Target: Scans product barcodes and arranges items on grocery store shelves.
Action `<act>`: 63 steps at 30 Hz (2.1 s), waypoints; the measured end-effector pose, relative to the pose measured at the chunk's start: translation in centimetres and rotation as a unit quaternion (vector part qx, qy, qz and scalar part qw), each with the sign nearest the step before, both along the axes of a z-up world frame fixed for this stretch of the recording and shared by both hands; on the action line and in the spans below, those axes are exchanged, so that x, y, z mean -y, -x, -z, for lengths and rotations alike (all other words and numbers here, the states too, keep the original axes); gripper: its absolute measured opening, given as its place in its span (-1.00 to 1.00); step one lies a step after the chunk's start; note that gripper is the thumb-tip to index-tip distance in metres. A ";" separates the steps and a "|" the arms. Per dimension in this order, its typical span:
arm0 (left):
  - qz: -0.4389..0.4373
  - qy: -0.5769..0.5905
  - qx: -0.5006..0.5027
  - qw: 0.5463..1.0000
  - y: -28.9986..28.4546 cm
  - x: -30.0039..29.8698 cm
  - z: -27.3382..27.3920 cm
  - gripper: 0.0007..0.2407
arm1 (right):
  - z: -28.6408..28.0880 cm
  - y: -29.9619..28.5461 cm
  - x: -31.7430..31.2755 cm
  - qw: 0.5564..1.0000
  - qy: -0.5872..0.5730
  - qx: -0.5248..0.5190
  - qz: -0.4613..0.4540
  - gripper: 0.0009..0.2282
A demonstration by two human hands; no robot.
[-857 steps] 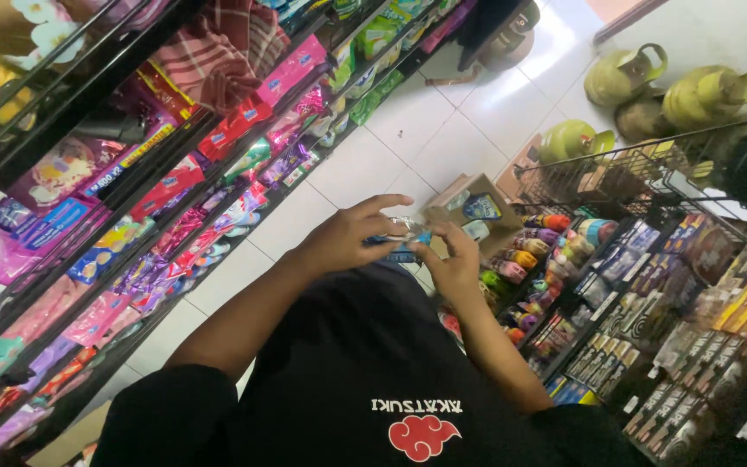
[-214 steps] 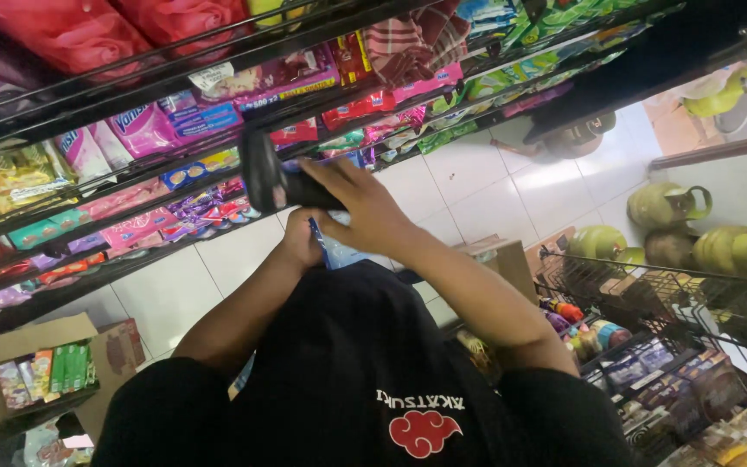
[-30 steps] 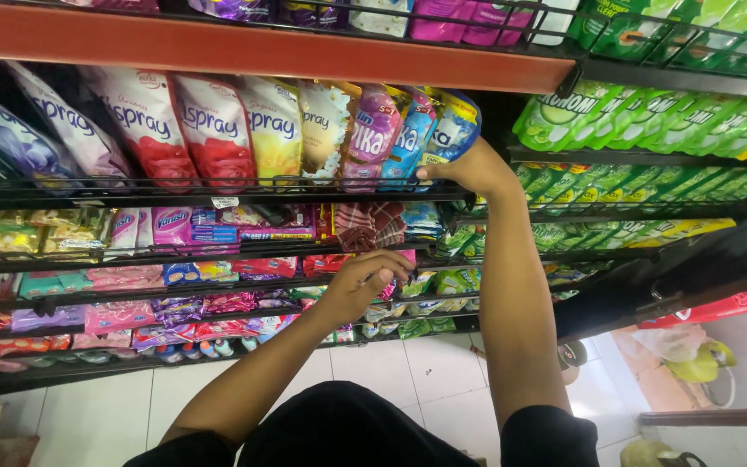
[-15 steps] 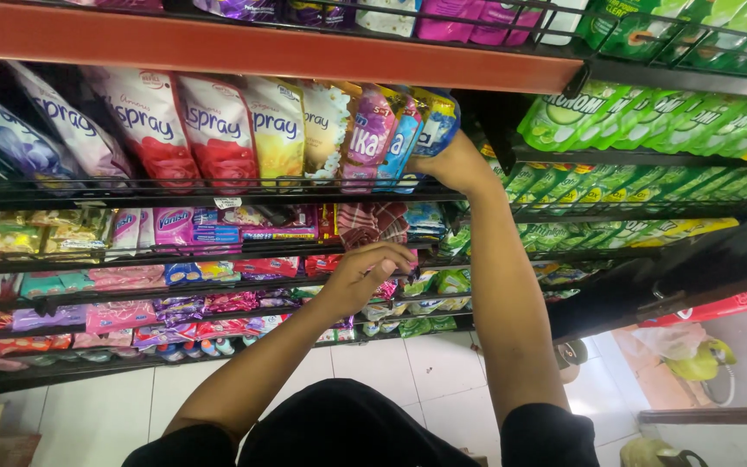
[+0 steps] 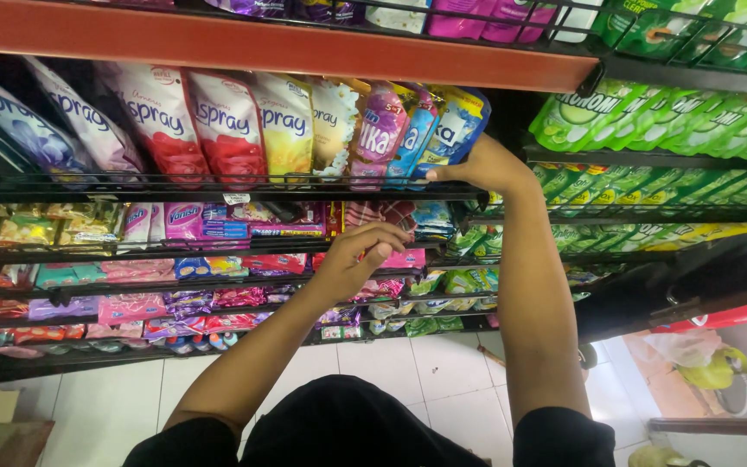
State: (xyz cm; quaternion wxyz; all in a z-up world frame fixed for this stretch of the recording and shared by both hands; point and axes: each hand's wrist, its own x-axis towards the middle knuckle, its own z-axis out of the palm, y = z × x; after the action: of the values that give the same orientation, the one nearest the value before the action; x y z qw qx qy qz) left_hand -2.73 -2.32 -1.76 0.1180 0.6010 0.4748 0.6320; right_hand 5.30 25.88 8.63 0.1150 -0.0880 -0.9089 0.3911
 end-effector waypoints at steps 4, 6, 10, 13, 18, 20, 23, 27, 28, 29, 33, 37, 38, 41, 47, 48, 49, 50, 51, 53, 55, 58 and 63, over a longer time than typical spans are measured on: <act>0.000 0.002 0.000 1.000 -0.1 0.2 0.7 -0.66 | -0.6 -0.9 1.3 0.999 -0.028 0.030 0.033 -0.52; 0.001 0.002 0.008 1.000 -0.4 0.3 1.0 -0.66 | -0.5 -1.4 2.1 0.995 -0.059 0.054 0.062 -0.56; 0.010 0.029 0.016 0.999 -0.9 0.2 1.6 -0.66 | -0.7 -3.2 4.7 0.992 -0.075 0.002 0.101 -0.60; 0.023 0.042 0.019 0.999 -1.1 0.3 2.0 -0.67 | 0.7 -5.9 6.9 0.967 -0.174 -0.119 0.145 -0.60; 0.045 0.044 0.010 0.998 -1.3 -0.9 4.9 -0.70 | 12.3 -12.0 8.6 0.867 -0.191 -0.323 0.328 -0.91; 0.106 0.105 0.102 0.983 -2.4 -1.5 5.7 -0.74 | 21.5 -14.9 8.3 0.882 0.026 -0.356 0.308 -0.88; 0.149 0.153 0.064 0.975 -4.5 -3.9 8.1 -0.78 | 34.4 -19.0 11.7 0.913 0.120 -0.128 0.368 -0.85; 0.202 0.194 -0.062 0.958 -7.5 -6.8 14.2 -0.80 | 53.6 -29.0 21.1 0.849 0.268 0.160 0.426 -0.83; 0.226 0.255 -0.046 0.939 -8.4 -7.2 16.0 -0.80 | 56.5 -31.1 24.0 0.851 0.225 0.234 0.412 -0.83; 0.247 0.315 -0.033 0.916 -9.5 -7.8 17.8 -0.79 | 59.4 -33.2 27.2 0.847 0.184 0.308 0.392 -0.78; 0.342 0.442 -0.040 0.828 -14.9 -6.9 28.2 -0.77 | 62.0 -38.2 37.5 0.765 0.289 0.356 0.452 -0.70; 0.390 0.617 -0.132 0.670 -21.4 -3.5 39.6 -0.73 | 68.1 -43.4 42.2 0.687 0.349 0.367 0.520 -0.69; 0.413 0.621 -0.152 0.649 -23.0 -2.0 42.9 -0.72 | 71.8 -45.2 44.1 0.682 0.345 0.377 0.523 -0.68; 0.483 0.604 -0.278 0.570 -27.8 0.6 48.8 -0.71 | 76.3 -48.7 45.9 0.649 0.388 0.372 0.538 -0.67; 0.455 0.711 -0.365 0.392 -39.8 0.3 51.5 -0.48 | 74.4 -53.7 32.9 0.532 0.472 0.328 0.622 -0.67; 0.459 0.714 -0.363 0.384 -41.5 -0.7 51.3 -0.48 | 77.9 -55.4 31.9 0.526 0.478 0.332 0.621 -0.67; 0.460 0.730 -0.366 0.348 -43.1 -1.7 51.2 -0.38 | 81.5 -56.8 31.0 0.532 0.399 0.317 0.676 -0.69; 0.459 0.746 -0.369 0.311 -44.4 -2.5 50.9 -0.28 | 85.0 -58.1 30.5 0.535 0.316 0.301 0.723 -0.71; 0.462 0.749 -0.366 0.301 -45.3 -2.3 51.2 -0.28 | 86.0 -59.5 29.0 0.531 0.324 0.307 0.721 -0.71; 0.439 0.748 -0.405 0.290 -46.6 -2.4 51.9 -0.30 | 88.5 -61.9 25.5 0.529 0.292 0.284 0.744 -0.73; 0.427 0.748 -0.413 0.295 -47.8 -3.2 52.2 -0.33 | 94.0 -64.7 24.5 0.547 0.323 0.285 0.718 -0.74; 0.399 0.750 -0.427 0.309 -48.1 -3.3 53.0 -0.39 | 99.3 -67.4 23.7 0.607 0.330 0.286 0.665 -0.74; 0.361 0.758 -0.441 0.317 -47.7 -4.0 54.1 -0.44 | 110.2 -70.9 25.4 0.661 0.333 0.357 0.570 -0.53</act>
State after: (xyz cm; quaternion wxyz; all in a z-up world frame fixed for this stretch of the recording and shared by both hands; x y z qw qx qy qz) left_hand 45.00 1.72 -55.86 0.5120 0.5512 0.4645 -0.4672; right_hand 76.21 0.49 -101.54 -0.0549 -0.7538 -0.4614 0.4646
